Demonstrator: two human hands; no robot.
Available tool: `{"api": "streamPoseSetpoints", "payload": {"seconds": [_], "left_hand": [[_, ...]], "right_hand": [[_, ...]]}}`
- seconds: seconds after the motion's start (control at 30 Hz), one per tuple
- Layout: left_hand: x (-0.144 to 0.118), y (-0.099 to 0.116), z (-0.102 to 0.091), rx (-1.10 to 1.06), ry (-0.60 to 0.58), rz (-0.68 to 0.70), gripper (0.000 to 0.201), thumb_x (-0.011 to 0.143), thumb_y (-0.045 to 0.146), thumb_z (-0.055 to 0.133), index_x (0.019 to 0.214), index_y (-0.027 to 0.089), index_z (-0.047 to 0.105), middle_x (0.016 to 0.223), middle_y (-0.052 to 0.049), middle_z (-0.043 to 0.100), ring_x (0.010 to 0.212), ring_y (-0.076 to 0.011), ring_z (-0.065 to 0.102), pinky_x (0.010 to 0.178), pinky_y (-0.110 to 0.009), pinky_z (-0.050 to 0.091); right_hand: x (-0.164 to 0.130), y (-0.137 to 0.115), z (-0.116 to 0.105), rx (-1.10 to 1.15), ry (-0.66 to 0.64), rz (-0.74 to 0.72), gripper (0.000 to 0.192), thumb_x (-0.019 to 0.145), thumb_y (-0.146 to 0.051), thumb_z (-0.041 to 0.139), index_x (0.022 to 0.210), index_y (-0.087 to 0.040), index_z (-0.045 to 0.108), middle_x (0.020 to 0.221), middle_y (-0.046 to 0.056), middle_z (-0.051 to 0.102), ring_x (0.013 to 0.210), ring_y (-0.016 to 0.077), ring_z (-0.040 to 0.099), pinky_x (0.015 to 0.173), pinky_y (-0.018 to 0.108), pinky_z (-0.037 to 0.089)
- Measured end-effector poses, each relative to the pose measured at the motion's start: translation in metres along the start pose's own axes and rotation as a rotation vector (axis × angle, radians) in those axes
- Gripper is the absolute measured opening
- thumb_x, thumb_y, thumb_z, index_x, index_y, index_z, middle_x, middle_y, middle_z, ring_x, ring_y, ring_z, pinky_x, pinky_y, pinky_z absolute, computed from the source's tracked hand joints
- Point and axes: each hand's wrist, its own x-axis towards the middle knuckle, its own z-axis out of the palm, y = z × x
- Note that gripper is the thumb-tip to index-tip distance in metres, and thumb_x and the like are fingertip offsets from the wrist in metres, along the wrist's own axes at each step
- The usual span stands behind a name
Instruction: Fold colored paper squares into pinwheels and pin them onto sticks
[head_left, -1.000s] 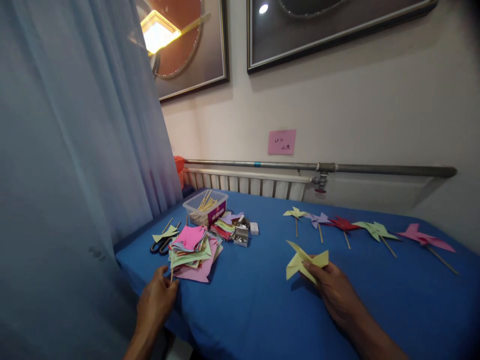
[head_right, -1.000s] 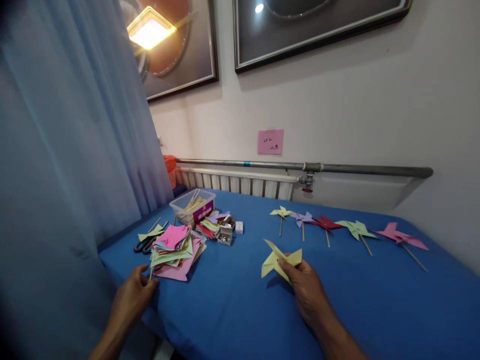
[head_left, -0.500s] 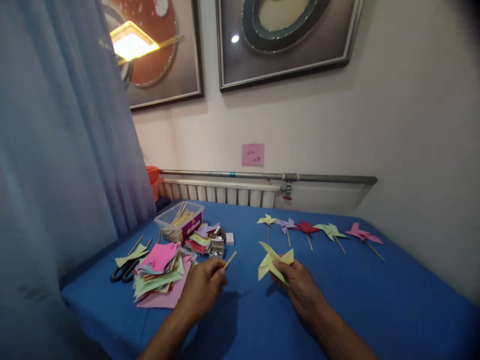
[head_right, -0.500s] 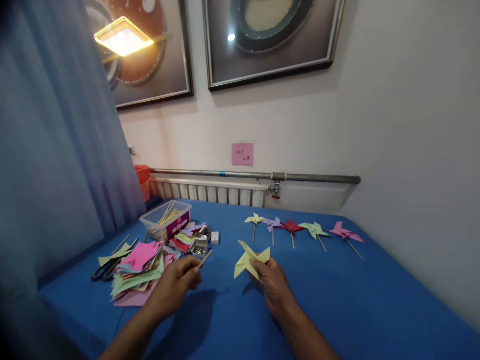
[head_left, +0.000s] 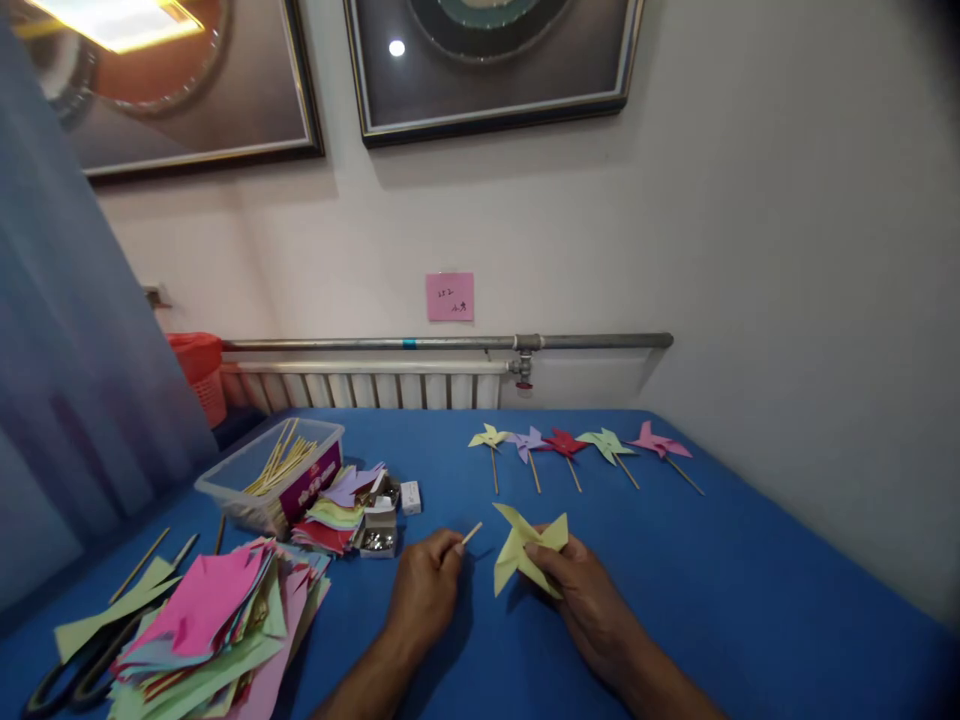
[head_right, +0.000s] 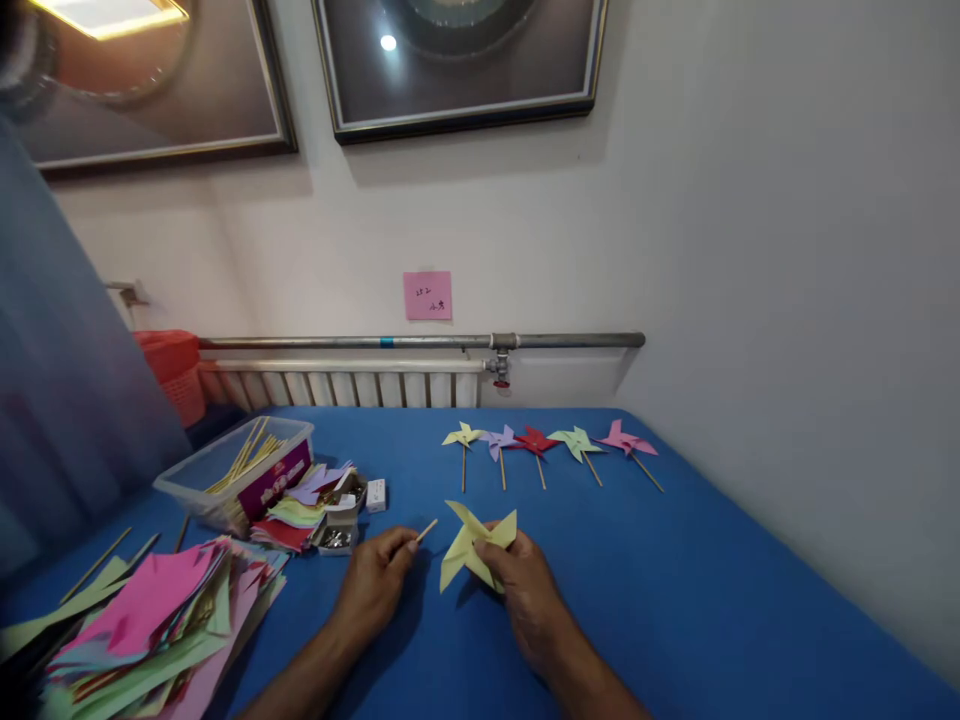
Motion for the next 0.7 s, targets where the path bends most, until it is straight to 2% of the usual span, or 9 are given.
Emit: {"api": "streamPoseSetpoints", "payload": {"seconds": [0.1,0.27,0.6,0.7], "left_hand": [[-0.001,-0.001,0.007,-0.046,0.027,0.003,0.021,0.086,0.031,0.053,0.076,0.022,0.069,0.071,-0.001,0.063,0.071,-0.0181,0.057,0.067,-0.028,0.038],[-0.006,0.001,0.018,-0.149,0.024,-0.027,0.020,0.084,0.031,0.056,0.071,0.019,0.065,0.068,0.001,0.060,0.069,-0.0160,0.054,0.066,-0.026,0.037],[-0.007,0.009,0.024,-0.135,0.010,-0.032,0.023,0.082,0.032,0.053,0.071,0.017,0.067,0.067,0.000,0.061,0.068,-0.0155,0.053,0.064,-0.026,0.036],[-0.002,0.013,0.024,-0.206,-0.038,-0.108,0.023,0.082,0.031,0.053,0.074,0.016,0.069,0.063,0.000,0.061,0.061,-0.0142,0.051,0.059,-0.025,0.034]], "right_hand": [[-0.003,0.000,0.003,-0.025,-0.002,0.001,0.029,0.063,-0.033,0.088,0.081,-0.019,0.071,0.071,-0.001,0.072,0.066,0.0172,0.065,0.065,0.027,0.051],[-0.001,0.002,0.000,-0.033,0.002,-0.003,0.034,0.059,-0.035,0.090,0.081,-0.018,0.070,0.069,-0.001,0.071,0.064,0.0165,0.062,0.066,0.028,0.048],[0.007,0.011,-0.006,-0.078,0.009,-0.035,0.040,0.055,-0.038,0.092,0.083,-0.018,0.070,0.068,-0.003,0.069,0.064,0.0148,0.057,0.065,0.028,0.044],[0.008,0.013,-0.006,-0.084,0.012,-0.044,0.041,0.054,-0.038,0.092,0.082,-0.018,0.068,0.066,-0.004,0.068,0.064,0.0151,0.057,0.066,0.028,0.044]]}}
